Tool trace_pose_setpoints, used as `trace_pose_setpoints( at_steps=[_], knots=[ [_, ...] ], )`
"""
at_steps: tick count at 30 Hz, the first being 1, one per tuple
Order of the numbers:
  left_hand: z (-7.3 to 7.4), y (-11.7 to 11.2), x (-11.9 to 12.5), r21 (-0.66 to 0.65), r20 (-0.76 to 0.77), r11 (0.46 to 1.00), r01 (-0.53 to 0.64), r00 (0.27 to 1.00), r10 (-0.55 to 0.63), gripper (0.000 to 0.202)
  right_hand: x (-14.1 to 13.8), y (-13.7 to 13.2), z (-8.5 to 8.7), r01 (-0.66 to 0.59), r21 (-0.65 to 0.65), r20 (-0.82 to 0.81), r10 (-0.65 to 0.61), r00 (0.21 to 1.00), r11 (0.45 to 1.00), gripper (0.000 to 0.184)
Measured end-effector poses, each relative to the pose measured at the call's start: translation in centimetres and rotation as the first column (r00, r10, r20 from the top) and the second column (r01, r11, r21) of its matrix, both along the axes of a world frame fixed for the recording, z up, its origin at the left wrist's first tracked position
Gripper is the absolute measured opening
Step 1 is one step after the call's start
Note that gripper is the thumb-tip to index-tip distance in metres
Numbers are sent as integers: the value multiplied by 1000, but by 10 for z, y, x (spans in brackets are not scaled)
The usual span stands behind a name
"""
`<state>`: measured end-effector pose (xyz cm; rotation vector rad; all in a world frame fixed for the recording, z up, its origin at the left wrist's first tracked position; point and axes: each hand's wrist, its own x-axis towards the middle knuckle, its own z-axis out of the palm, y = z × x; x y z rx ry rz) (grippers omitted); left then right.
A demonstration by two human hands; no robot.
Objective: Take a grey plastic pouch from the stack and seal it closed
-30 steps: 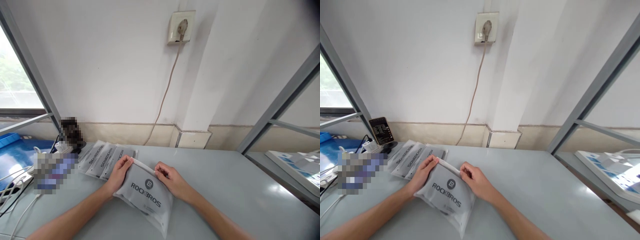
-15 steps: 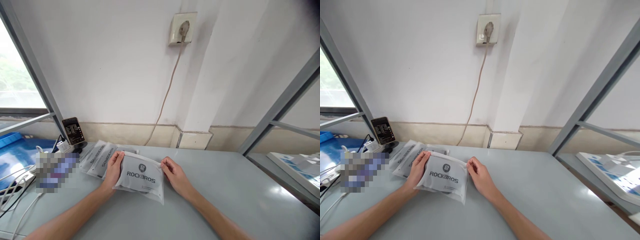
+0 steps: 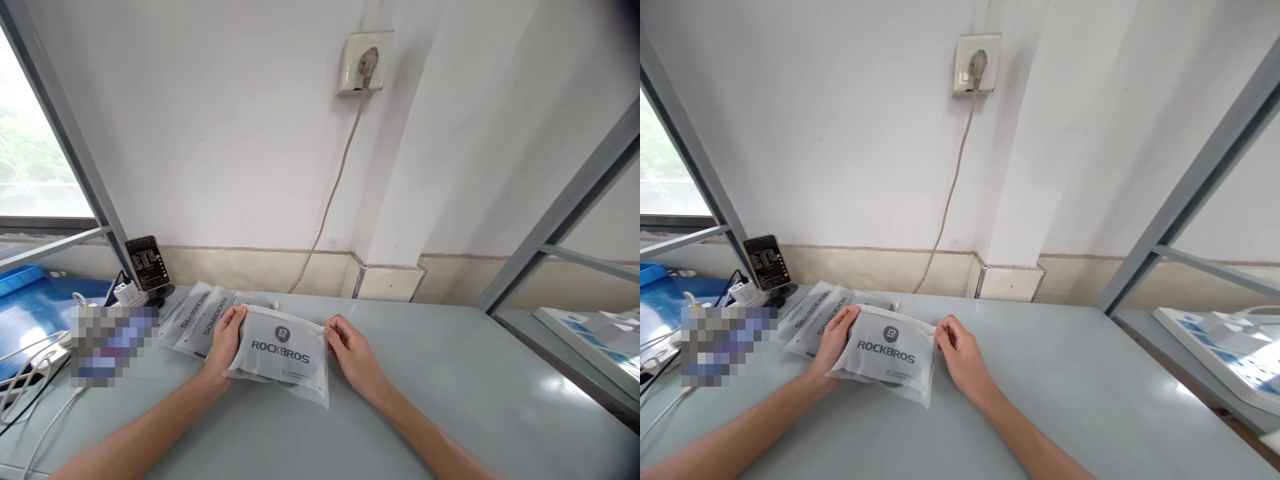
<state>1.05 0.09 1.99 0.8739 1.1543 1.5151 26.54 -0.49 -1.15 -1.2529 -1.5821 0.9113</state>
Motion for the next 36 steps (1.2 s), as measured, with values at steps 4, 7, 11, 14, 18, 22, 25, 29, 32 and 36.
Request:
trace_pose_setpoints(
  at_steps=[4,7,11,14,18,22,25,29,32,36],
  knots=[
    [-3,3,-3,-6,-7,998,65,998,-65,39,2,1,-2,-13,-16,-34,13,999,1000,35],
    [-2,2,-4,-22,-40,994,106,993,-107,40,3,3,-5,-15,-29,-51,14,999,999,34],
    [2,-2,-3,-24,-103,997,80,991,-82,42,2,5,-9,-36,-38,-39,34,999,999,32],
    [5,-5,0,-3,-130,999,35,991,-35,42,2,4,-9,-50,-32,-18,50,999,998,32],
    [2,-4,0,-42,-61,999,20,998,-22,42,1,2,-5,-81,-40,1,81,997,996,33],
    [-4,0,-3,-108,-20,994,30,999,-33,43,-1,-1,0,-98,-41,8,99,995,994,35],
    [-5,1,-4,-70,-62,996,54,996,-58,45,-2,-3,1,-76,-3,25,76,997,997,32],
    [-3,-1,-3,35,-144,995,91,986,-85,45,-2,-2,1,-29,59,53,26,998,998,27],
    [-2,-2,-2,61,-179,991,120,978,-107,42,-1,-1,1,-7,83,56,3,998,997,24],
    [1,-4,-1,65,-203,989,136,972,-120,43,0,-1,1,3,102,66,-9,998,995,23]
  ],
)
